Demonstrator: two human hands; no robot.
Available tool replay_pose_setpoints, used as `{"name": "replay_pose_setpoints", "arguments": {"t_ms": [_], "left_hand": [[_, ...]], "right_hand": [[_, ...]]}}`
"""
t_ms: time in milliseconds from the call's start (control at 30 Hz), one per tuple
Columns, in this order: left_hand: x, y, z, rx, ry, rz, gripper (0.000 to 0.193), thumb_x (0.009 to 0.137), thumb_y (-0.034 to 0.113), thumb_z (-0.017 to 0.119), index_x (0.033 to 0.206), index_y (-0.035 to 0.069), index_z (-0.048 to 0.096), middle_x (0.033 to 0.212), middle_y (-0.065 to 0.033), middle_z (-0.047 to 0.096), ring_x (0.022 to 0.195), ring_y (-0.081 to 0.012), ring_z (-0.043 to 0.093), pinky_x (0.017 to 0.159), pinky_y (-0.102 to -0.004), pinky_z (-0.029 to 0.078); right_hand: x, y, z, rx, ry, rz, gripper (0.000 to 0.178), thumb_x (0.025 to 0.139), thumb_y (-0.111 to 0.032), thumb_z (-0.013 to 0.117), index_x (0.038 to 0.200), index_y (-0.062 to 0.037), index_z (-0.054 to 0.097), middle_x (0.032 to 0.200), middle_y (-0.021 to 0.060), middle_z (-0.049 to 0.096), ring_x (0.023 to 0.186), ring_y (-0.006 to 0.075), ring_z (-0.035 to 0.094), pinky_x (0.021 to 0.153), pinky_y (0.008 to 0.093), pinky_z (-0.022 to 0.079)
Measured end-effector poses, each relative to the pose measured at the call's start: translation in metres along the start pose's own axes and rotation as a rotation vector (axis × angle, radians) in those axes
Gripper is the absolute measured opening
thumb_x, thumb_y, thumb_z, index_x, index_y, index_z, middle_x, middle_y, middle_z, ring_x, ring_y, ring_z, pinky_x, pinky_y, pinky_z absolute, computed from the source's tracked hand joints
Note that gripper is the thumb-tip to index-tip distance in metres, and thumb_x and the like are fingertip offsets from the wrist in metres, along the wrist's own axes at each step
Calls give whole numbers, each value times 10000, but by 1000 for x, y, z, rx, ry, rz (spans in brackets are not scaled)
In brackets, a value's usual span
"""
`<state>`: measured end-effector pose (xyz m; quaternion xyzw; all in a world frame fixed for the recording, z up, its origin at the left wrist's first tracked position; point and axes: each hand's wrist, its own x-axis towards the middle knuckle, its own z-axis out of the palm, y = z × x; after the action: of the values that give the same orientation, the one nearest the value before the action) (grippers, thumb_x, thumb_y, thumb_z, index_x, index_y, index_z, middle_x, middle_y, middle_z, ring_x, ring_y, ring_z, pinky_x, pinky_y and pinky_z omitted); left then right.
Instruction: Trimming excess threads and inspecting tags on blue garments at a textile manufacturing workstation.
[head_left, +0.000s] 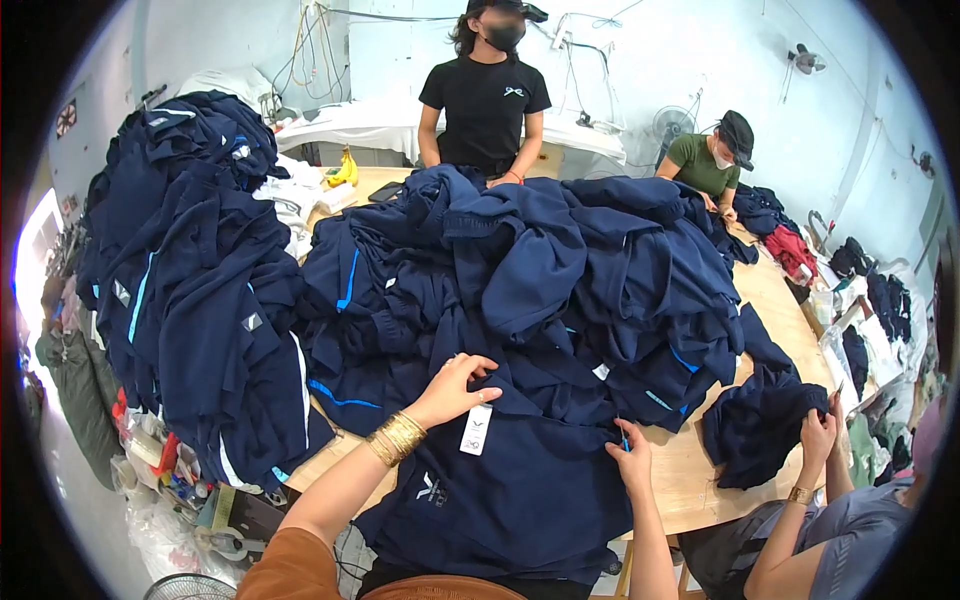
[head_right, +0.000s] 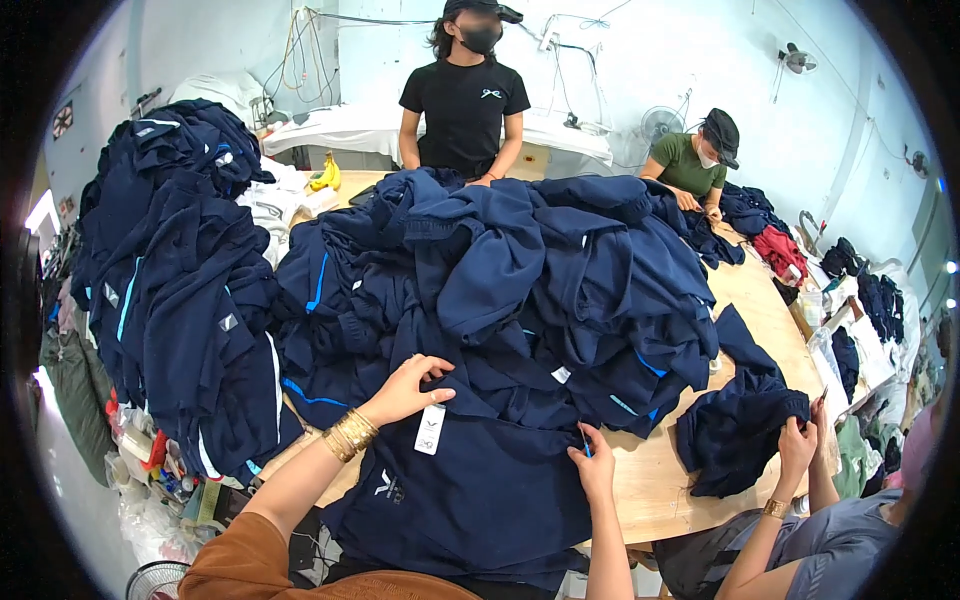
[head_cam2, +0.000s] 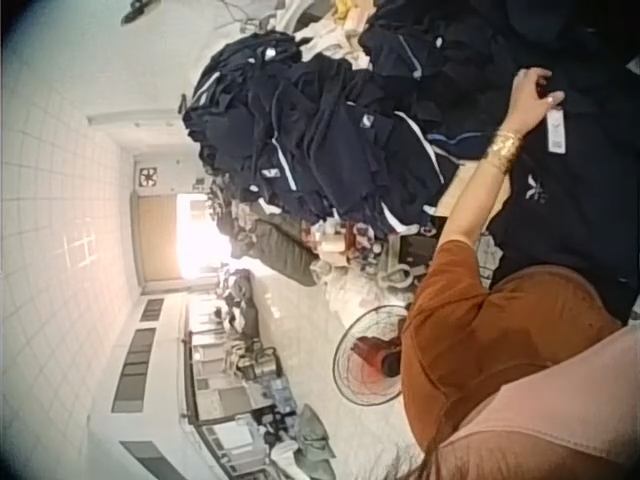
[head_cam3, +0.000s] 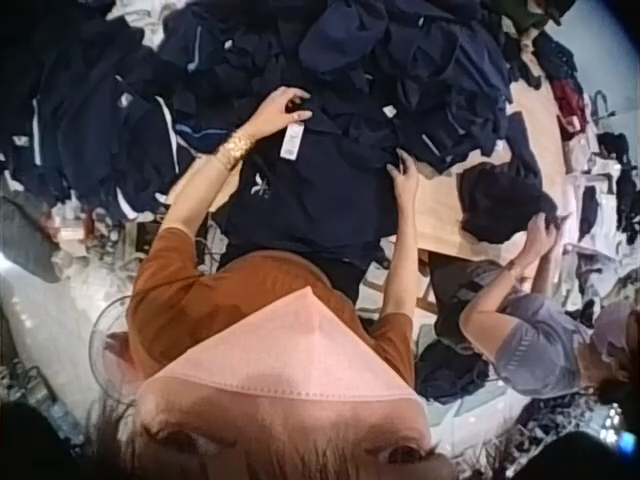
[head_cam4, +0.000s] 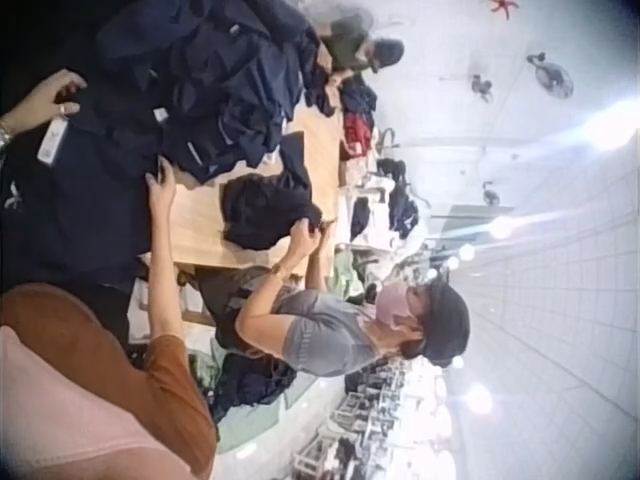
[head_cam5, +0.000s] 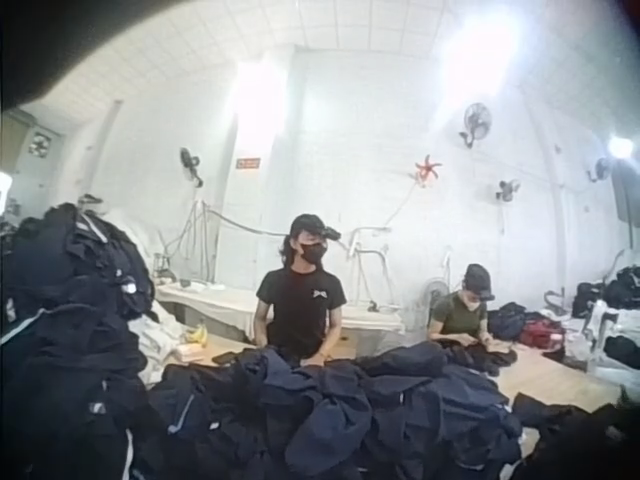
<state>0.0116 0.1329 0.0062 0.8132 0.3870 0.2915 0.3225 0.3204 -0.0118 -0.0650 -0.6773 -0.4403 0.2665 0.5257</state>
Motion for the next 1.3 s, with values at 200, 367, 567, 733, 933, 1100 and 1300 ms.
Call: {"name": "replay_pose_setpoints", "arguments": {"t_ms": [200,367,567,733,933,1100,1300], "left_hand": [[-4,-7,6,38,-122,65,414,748,379,667,1004,62,596,994,-121,589,917,-265,570,811,-339,440],[-17,-4,3,-2,-7,23,299,781,273,658,916,12,605,901,-115,595,838,-233,581,738,-303,444],[-47,16,-15,-192,-27,3,230,811,208,644,879,1,569,750,-73,586,706,-120,532,676,-271,437],[-58,20,-25,-322,-223,-46,200,820,184,638,828,33,507,879,-38,617,787,-79,513,721,-246,424],[-70,25,-21,-434,-831,227,251,803,176,656,805,74,426,1362,-185,364,1262,-221,320,989,-347,289],[-84,25,23,-828,-1206,-195,247,894,291,539,983,82,443,1218,-127,440,1126,-211,434,914,-316,347],[-91,49,51,-476,-1146,12,535,859,196,555,1317,96,296,963,-84,549,772,-116,530,706,-228,423]], "right_hand": [[1,31,-9,-162,2,47,268,677,-31,654,943,-52,626,732,53,599,644,117,522,621,245,426],[-11,15,-16,-196,36,63,155,680,-40,658,825,-25,607,662,54,563,611,125,511,591,263,420],[-44,-45,-55,-261,47,-102,163,664,-28,662,800,-18,572,853,89,549,729,189,547,637,274,423],[-67,-86,-72,-287,205,-333,173,665,-7,651,790,-12,531,884,57,567,708,167,522,632,261,410],[-93,-135,-84,-218,55,-67,182,686,48,584,796,-38,466,706,-6,479,627,57,425,582,178,345],[-107,-167,-82,-17,102,-115,224,672,102,584,808,-32,466,714,-12,451,625,39,402,576,170,338],[-116,-188,-83,52,102,-199,224,659,106,584,801,-32,478,735,-2,467,658,54,431,606,172,341]]}}
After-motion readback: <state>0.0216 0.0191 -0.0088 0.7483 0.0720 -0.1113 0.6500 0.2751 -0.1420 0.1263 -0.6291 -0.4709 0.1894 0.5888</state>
